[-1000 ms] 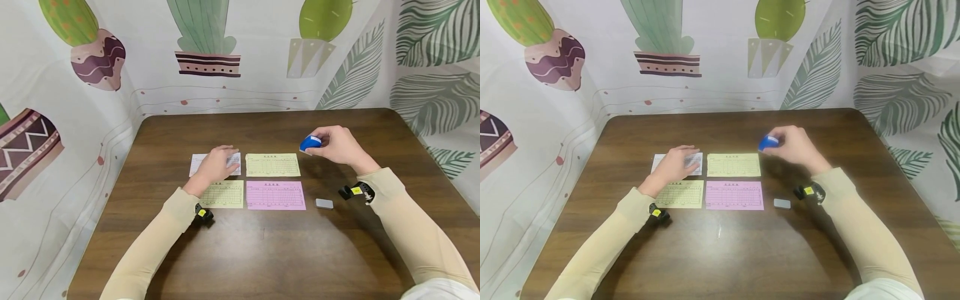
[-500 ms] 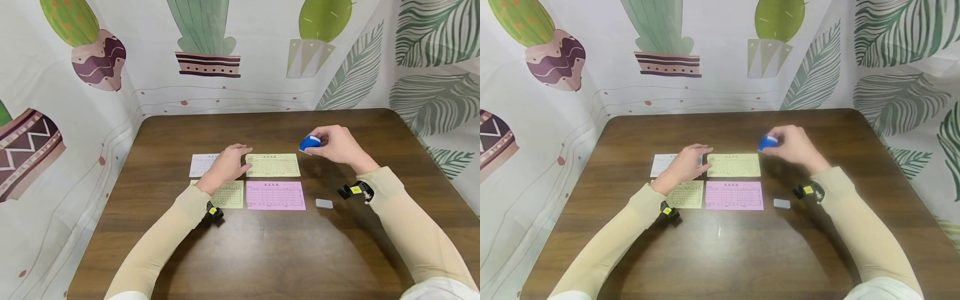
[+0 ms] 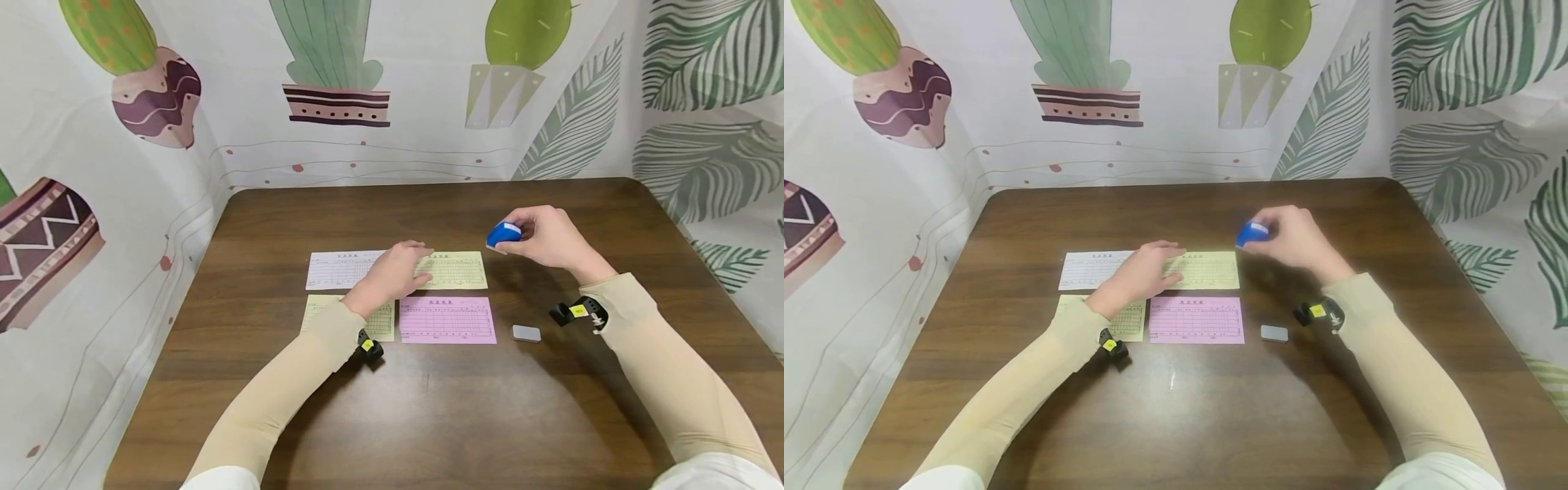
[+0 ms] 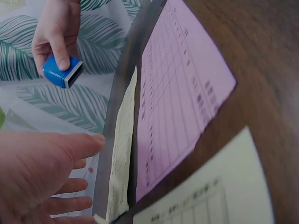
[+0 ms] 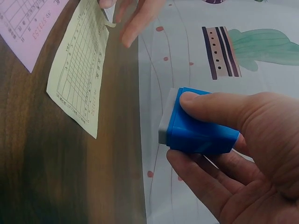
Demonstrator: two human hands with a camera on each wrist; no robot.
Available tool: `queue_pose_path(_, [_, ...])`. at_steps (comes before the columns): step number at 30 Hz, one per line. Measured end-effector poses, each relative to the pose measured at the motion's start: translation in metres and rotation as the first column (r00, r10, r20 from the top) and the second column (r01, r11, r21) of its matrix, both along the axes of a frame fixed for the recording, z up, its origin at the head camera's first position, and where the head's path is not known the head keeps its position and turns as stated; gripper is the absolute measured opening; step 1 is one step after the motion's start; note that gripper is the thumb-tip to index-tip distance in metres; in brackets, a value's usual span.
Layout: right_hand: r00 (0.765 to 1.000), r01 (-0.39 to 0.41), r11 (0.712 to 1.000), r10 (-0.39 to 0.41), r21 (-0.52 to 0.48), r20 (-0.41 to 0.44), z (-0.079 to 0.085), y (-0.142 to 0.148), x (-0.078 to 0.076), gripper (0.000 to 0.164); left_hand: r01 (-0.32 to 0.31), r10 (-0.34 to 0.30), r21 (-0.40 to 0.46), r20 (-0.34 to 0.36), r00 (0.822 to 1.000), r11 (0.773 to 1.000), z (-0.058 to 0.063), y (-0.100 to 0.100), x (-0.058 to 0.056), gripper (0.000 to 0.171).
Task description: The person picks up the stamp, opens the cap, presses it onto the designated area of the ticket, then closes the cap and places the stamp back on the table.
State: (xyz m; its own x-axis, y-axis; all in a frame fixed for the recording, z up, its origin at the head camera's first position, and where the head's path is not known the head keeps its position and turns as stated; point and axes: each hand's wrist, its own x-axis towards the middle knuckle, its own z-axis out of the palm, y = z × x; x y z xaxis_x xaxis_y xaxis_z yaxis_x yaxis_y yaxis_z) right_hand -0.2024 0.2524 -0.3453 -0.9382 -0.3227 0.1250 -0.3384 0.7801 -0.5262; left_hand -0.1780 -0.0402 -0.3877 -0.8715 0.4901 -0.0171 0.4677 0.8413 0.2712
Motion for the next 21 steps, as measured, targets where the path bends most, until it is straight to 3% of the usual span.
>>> queue_pose_path(9, [1.0,0.002,1.0,-0.002,-0.005,0.006,-0.004,0.003,0.0,0.034,0.019,-0.023,-0.073,-0.05,0.998,0.997,-0.007,0.018,-0.003,0.052])
queue_pose_path(21, [1.0,-0.015,1.0,0.015,-0.002,0.001,-0.008,0.002,0.004,0.033,-0.007,0.004,-0.117,-0.029,1.0,0.993,-0.017,0.025,-0.003,0.046])
